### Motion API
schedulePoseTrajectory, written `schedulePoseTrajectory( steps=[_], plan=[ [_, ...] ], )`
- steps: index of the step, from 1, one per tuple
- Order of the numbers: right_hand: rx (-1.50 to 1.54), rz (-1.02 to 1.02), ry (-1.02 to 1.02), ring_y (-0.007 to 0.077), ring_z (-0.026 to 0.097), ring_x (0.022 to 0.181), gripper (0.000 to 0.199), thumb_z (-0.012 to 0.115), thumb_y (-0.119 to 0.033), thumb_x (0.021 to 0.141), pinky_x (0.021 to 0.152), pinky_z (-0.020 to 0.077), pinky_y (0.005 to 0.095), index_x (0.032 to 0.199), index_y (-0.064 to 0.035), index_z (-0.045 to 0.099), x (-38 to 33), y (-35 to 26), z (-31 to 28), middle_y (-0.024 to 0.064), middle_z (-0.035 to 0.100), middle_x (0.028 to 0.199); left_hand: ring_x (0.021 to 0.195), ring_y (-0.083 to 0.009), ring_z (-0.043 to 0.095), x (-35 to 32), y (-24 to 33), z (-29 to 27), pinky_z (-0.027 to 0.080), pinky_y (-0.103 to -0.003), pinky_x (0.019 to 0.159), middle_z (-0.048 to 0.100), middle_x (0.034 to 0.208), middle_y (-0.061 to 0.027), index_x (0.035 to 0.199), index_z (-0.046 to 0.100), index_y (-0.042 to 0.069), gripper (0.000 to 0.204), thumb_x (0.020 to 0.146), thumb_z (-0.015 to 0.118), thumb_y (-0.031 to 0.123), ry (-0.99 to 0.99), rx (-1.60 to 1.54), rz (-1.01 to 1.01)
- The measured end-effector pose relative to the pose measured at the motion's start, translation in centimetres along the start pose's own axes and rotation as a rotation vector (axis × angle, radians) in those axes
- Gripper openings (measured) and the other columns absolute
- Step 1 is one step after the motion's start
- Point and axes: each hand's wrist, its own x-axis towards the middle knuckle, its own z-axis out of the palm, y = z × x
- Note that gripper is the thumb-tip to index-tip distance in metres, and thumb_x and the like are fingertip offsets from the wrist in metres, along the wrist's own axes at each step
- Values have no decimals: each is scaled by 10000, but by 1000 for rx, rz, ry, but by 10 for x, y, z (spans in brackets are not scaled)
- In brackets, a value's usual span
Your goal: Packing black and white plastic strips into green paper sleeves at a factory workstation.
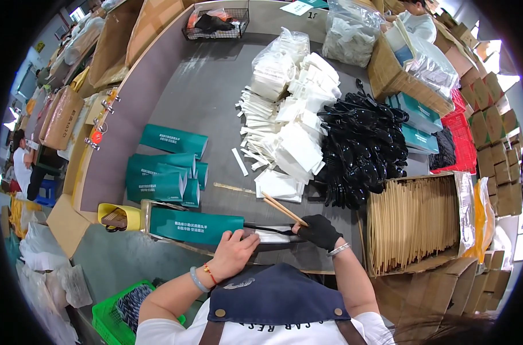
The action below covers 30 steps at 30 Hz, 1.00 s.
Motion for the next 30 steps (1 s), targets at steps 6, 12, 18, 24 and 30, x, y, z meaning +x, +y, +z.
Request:
schedulePoseTrajectory(
  steps=[6,12,18,24,30],
  plan=[
    [-588,-223,368,276,621,762,307,635,-291,880,660,502,397,1173,-204,659,-26,-19,20,76,639,815,1042,-246,494,-10,-18,-12,375,-407,882,564,1219,1,1146,621,127,525,651,777,206,15,-96,-90],
    [-761,-425,345,250,614,740,376,660,-177,834,616,482,392,1202,-250,644,-19,14,28,32,634,832,1192,-330,440,-3,-41,-18,352,-484,1002,500,1308,-105,1232,563,84,750,564,852,266,2,-158,-195],
    [-501,-468,260,283,613,900,366,654,-152,847,752,503,389,1212,-157,628,3,-23,71,119,636,1063,1114,-296,468,25,-21,-1,353,-467,994,521,1217,-75,1194,573,53,707,574,845,260,48,-268,-133],
    [-416,-299,466,284,612,904,142,699,-183,783,785,501,392,904,-109,695,-11,33,42,90,652,961,1088,-278,482,31,-19,-3,382,-420,944,531,1178,-75,1212,560,47,743,550,842,231,29,-166,-119],
    [126,-277,361,343,603,904,268,712,-166,785,768,489,415,1015,-72,610,13,-22,95,135,598,1041,1049,-288,493,45,-16,6,403,-423,900,538,1159,-68,1222,562,62,717,576,822,234,56,-136,-67]
  ],
)
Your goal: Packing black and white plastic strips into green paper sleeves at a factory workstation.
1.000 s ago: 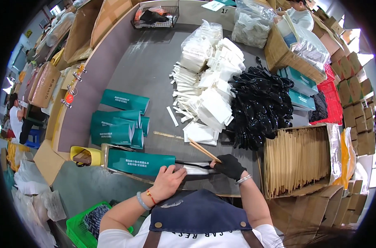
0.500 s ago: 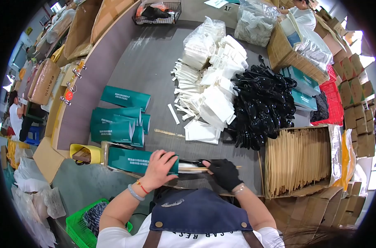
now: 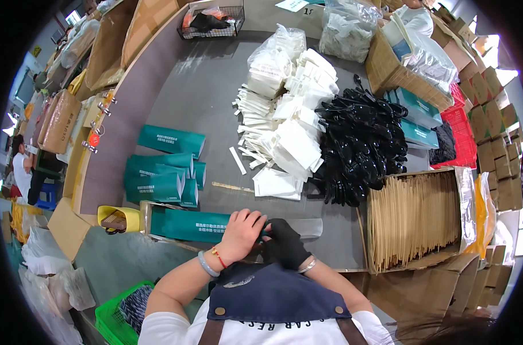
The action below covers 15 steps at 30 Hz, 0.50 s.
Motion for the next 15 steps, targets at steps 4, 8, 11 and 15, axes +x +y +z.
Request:
schedulePoseTrajectory(
  steps=[4,8,11,15],
  plan=[
    [-290,-102,66,326,608,897,399,772,-255,711,747,482,407,1035,-85,613,-4,-14,-35,123,589,1071,937,-280,512,6,0,-15,409,-390,796,555,1029,-91,1136,632,129,383,754,611,139,-71,134,157],
    [-815,-427,0,281,597,942,582,806,-403,546,784,439,421,1021,-116,631,6,-20,-43,82,612,1045,938,-294,536,24,7,-28,432,-391,750,530,969,-82,991,632,187,409,606,763,219,-488,183,159],
    [-722,-162,-32,328,565,961,604,832,-395,573,856,412,440,1056,-109,611,-2,-5,-66,104,610,996,912,-299,552,30,-17,-78,453,-418,704,536,950,-92,899,632,157,326,587,723,168,-390,154,183],
    [-795,-139,245,322,564,958,604,840,-365,569,832,423,435,1054,-104,590,-20,-12,-100,104,592,978,1022,-352,511,14,-100,-123,457,-445,801,534,1124,-139,863,620,94,313,559,681,53,-69,334,19]
  ],
)
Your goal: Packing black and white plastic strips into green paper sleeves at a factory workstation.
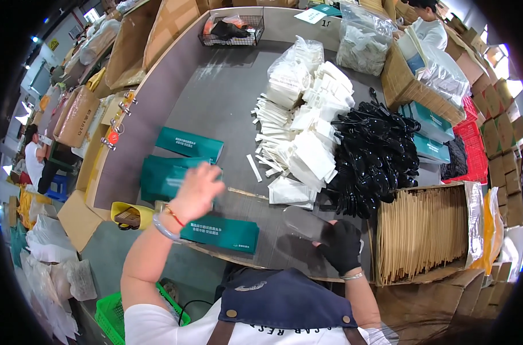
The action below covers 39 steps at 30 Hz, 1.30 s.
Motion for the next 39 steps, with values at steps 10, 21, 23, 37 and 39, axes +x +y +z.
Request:
schedulePoseTrajectory(
  steps=[10,21,23,37,39],
  plan=[
    [-85,-52,-134,294,562,968,590,817,-380,587,840,389,435,1057,-105,590,6,-30,0,87,589,1017,1328,-413,322,-42,119,105,177,-601,1107,425,1380,-167,1318,497,33,861,634,834,433,102,-363,-682],
    [8,-215,-276,296,540,1004,649,779,-484,641,889,365,451,1132,-105,590,13,-54,41,89,575,1063,1362,-431,272,-45,113,106,125,-609,1119,396,1436,-195,1354,460,28,924,626,843,451,101,-554,-654],
    [106,-301,-258,294,535,1053,641,763,-476,669,919,359,454,1167,-111,590,23,-71,69,99,577,1117,1360,-437,274,-39,107,101,114,-616,1119,399,1438,-196,1358,457,34,911,639,838,442,78,-557,-636],
    [-193,360,607,275,579,1009,280,713,-84,806,901,456,372,1053,-7,606,-60,162,-59,127,613,1071,958,-296,521,61,15,126,416,-448,823,609,1002,-37,927,692,134,166,761,710,131,130,-309,-341],
    [-193,586,688,326,580,912,188,670,-126,852,820,472,398,963,7,597,-76,191,-86,176,594,1013,941,-278,523,53,15,132,399,-438,808,589,895,-33,828,673,138,65,770,703,140,140,-323,-385]
  ],
)
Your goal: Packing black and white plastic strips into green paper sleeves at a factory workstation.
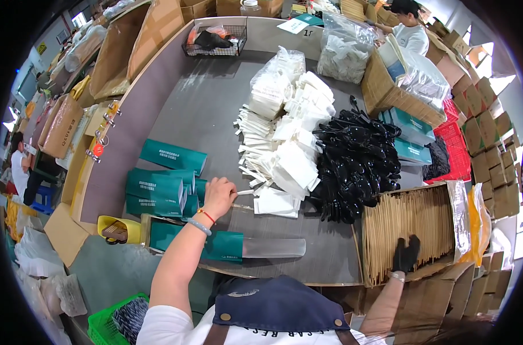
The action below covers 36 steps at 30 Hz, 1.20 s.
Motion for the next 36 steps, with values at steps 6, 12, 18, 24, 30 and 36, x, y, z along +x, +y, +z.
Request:
schedulePoseTrajectory(
  steps=[6,12,18,24,30,36],
  plan=[
    [-106,362,-390,302,539,778,239,582,-165,912,703,429,401,811,38,507,27,41,-19,182,538,830,890,-306,541,-10,35,-4,432,-440,741,560,869,-79,791,609,100,84,785,685,135,100,-58,-25],
    [-282,125,-119,340,558,803,175,524,-107,931,730,440,412,827,34,532,16,44,-4,197,561,844,884,-325,544,-10,82,20,466,-418,773,547,911,-119,913,574,68,289,695,764,88,30,-159,198],
    [-56,329,-32,367,544,1165,382,440,-207,1007,1013,418,410,1249,70,543,14,0,-8,244,564,1274,866,-348,575,-12,80,19,485,-432,734,555,936,-136,968,564,58,340,704,771,110,-29,-214,137],
    [358,11,-380,355,633,929,331,626,-316,911,768,497,412,1026,-5,640,-41,-143,56,202,652,966,898,-371,587,-12,83,20,498,-432,762,565,963,-154,1022,567,51,355,722,755,80,-78,-337,51],
    [49,-262,-445,336,624,742,267,768,-294,754,637,486,421,859,-89,634,-61,-198,96,111,629,811,831,-303,645,-23,90,-3,520,-375,751,643,899,-164,985,623,14,279,727,728,38,-221,-579,-17],
    [84,-233,-382,330,626,757,163,719,-201,753,644,483,432,842,-104,624,-69,-180,94,110,628,813,835,-243,647,-61,109,-38,507,-352,754,672,901,-98,976,660,35,273,717,735,76,-588,-757,-55]
  ],
)
